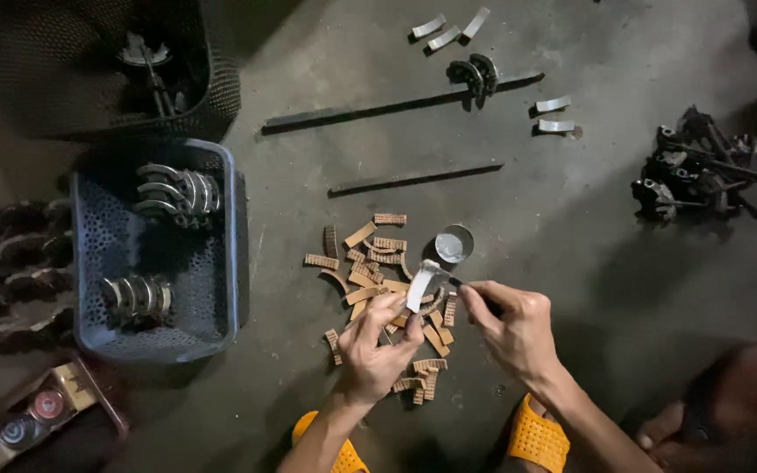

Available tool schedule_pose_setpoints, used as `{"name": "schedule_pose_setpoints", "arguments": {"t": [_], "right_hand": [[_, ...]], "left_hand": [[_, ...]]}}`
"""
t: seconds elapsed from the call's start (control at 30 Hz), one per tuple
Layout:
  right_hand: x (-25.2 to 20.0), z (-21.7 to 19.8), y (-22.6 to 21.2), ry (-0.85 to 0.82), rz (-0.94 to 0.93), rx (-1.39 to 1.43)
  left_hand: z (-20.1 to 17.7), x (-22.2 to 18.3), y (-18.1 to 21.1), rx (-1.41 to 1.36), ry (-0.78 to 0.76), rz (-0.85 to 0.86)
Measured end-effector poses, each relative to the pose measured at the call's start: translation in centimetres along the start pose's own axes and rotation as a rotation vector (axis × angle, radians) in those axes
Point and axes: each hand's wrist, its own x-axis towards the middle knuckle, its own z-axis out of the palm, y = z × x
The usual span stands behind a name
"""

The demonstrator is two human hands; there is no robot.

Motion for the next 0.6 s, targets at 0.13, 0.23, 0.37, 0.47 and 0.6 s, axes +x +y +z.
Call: {"name": "schedule_pose_setpoints", "arguments": {"t": [0.13, 0.23, 0.37, 0.47, 0.6], "right_hand": [[0.7, -0.6, 2.2, 0.056, 0.098, 0.041], [1.1, -1.5, 4.2, 0.138, 0.467, 0.368], [-1.1, -0.5, 11.4, 0.125, 0.497, 0.307], [-4.3, 2.0, 15.9, 0.004, 0.543, 0.276], [-7.2, 4.7, 17.4, -0.101, 0.85, 0.459]], "left_hand": [[0.8, -0.5, -1.6, 0.055, 0.024, -0.041], [0.9, -0.5, -3.9, 0.075, -0.009, -0.177], [0.7, 5.4, -8.2, -0.25, -0.022, -0.664], [1.9, 12.5, -14.4, -0.095, -0.073, -0.52], [6.4, 22.2, -22.8, 0.025, -0.081, -0.441]]}}
